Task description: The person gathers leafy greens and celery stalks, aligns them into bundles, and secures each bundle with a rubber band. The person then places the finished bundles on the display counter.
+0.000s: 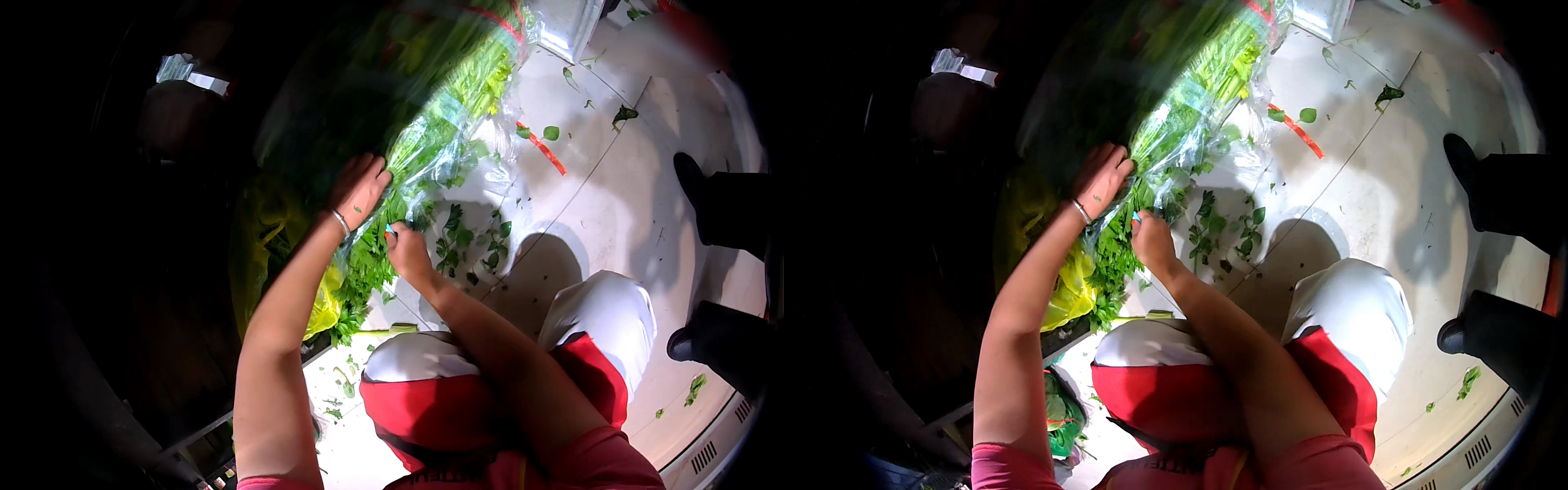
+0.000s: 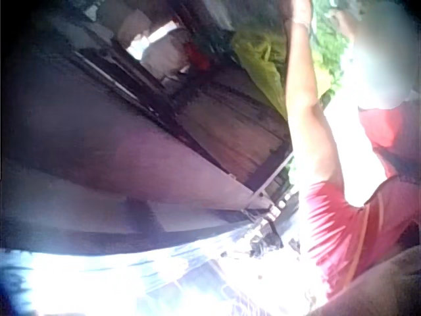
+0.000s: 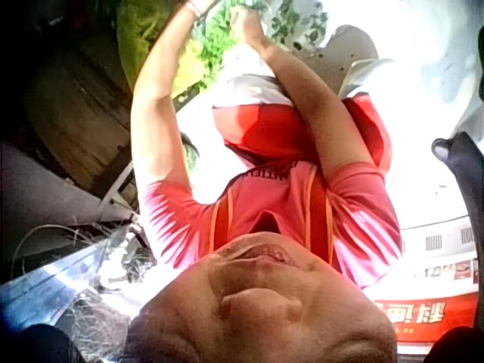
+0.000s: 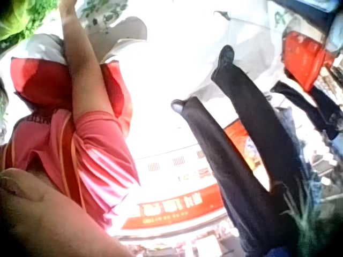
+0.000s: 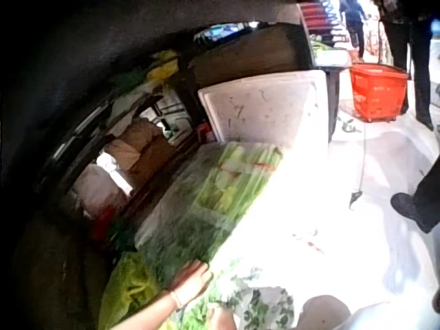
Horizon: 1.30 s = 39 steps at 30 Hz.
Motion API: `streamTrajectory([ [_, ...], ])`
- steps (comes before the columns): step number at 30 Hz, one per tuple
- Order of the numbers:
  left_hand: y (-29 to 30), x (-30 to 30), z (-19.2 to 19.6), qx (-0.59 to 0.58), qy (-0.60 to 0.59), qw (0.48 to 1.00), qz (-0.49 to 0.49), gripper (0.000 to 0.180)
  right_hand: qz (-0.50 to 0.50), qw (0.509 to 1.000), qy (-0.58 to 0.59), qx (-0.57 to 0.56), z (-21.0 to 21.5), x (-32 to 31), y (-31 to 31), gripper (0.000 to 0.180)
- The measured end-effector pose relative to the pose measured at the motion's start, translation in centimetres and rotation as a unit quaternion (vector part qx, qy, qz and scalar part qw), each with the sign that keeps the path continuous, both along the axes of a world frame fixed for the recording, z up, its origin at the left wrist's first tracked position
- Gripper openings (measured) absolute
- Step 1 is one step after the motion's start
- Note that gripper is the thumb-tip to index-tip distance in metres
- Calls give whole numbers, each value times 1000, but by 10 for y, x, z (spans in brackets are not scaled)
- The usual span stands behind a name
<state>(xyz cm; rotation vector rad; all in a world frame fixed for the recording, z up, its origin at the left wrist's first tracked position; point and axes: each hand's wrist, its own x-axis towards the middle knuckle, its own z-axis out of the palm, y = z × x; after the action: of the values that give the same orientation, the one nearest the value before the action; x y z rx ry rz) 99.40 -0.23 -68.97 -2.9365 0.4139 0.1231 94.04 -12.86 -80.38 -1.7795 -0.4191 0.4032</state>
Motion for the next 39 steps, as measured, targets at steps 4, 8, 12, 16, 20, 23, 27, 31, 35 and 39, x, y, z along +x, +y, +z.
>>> streamTrajectory([
  [4,15,-5,12,-108,42,993,-32,6,-133,984,106,55,10,5,-29,16],
  [8,38,-14,27,-124,37,992,13,4,-243,938,160,189,-1,59,-29,16],
  [12,18,-11,32,-110,61,985,118,14,-326,904,168,220,-10,146,-17,17],
  [16,-33,45,32,-211,-98,966,115,20,-288,953,63,72,-25,202,-18,17],
  [20,-45,110,21,-238,-147,956,90,15,-257,959,108,56,-2,195,-26,21],
  [23,-61,146,0,-81,-43,995,-28,18,-217,973,84,5,-17,195,-39,19],
  [27,-74,155,-15,85,-20,996,-9,20,-135,991,13,-3,-19,191,-46,20],
  [31,-79,159,-8,132,33,991,-10,21,-111,992,-51,2,-29,169,-53,19],
  [35,-86,166,-11,167,54,984,-30,21,-89,982,154,63,-43,168,-67,21],
  [39,-83,161,-18,159,63,983,-69,13,-181,947,250,91,-40,181,-85,21],
])
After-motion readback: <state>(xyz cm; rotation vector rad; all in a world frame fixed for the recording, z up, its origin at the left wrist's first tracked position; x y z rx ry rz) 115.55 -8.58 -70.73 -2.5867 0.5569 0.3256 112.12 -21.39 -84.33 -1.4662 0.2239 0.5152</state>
